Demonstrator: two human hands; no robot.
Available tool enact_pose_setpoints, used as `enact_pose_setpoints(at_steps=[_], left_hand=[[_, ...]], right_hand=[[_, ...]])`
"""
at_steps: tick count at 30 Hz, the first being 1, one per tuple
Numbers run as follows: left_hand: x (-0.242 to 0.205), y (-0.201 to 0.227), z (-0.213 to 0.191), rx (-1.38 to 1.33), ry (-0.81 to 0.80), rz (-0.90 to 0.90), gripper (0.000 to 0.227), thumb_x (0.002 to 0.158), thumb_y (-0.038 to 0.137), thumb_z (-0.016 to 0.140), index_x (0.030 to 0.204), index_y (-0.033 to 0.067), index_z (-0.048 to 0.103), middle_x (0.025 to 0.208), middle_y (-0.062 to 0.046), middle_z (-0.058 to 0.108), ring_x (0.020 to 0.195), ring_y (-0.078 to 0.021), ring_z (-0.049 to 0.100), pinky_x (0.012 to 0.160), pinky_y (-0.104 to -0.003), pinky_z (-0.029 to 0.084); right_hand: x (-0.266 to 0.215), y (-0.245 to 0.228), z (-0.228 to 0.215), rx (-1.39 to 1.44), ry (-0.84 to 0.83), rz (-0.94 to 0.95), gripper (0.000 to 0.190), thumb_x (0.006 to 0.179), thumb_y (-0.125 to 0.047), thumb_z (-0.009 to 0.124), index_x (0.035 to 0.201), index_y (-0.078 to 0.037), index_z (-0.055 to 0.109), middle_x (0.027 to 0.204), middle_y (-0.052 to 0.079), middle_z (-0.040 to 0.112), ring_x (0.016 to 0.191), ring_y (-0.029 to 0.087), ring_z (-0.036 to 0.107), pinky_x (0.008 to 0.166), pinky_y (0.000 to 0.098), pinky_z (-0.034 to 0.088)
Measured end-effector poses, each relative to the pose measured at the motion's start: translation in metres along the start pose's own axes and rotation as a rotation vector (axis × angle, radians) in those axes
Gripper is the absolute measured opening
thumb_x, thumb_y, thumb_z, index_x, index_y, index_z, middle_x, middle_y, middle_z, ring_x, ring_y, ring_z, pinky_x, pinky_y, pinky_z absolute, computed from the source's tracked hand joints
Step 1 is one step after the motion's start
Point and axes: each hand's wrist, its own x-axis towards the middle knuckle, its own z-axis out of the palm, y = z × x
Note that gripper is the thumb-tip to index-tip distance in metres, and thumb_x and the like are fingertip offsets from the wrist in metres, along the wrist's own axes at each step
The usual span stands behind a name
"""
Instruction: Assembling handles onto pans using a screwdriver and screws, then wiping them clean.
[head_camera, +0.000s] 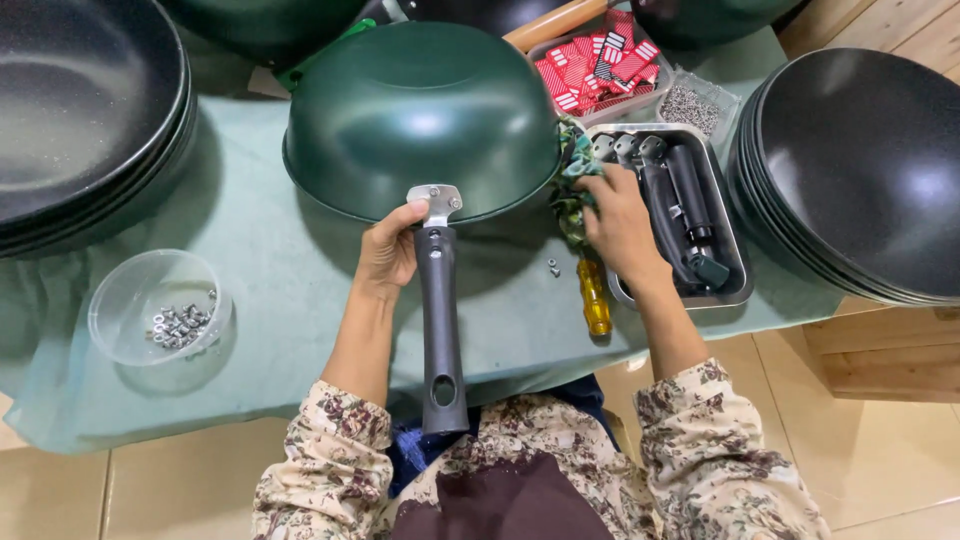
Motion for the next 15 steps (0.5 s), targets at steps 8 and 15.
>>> enact_pose_setpoints(at_steps=[8, 15], left_hand=[[0.002, 0.001, 0.0, 0.014, -0.019, 0.006, 0.009, 0.087, -0.005, 0.069, 0.095, -0.0049, 0.074, 0.079, -0.016, 0.074, 0.078, -0.0268, 0.077, 0.073, -0.041, 0.064], [0.0, -0.004, -0.003, -0.002, 0.001, 0.027, 0.016, 0.085, -0.006, 0.07, 0.101, -0.0066, 0.073, 0.081, -0.015, 0.074, 0.079, -0.0312, 0.078, 0.074, -0.045, 0.064]], right_hand=[[-0.001, -0.022, 0.01, -0.577, -0.062, -0.132, 0.035, 0.08, -0.034, 0.08, 0.11, -0.024, 0.066, 0.125, 0.006, 0.052, 0.116, 0.031, 0.05, 0.091, 0.0454, 0.038], [-0.044, -0.047, 0.003, -0.503, -0.175, 0.005, 0.022, 0.072, -0.038, 0.083, 0.078, -0.024, 0.067, 0.102, -0.002, 0.052, 0.103, 0.026, 0.049, 0.088, 0.0435, 0.038]])
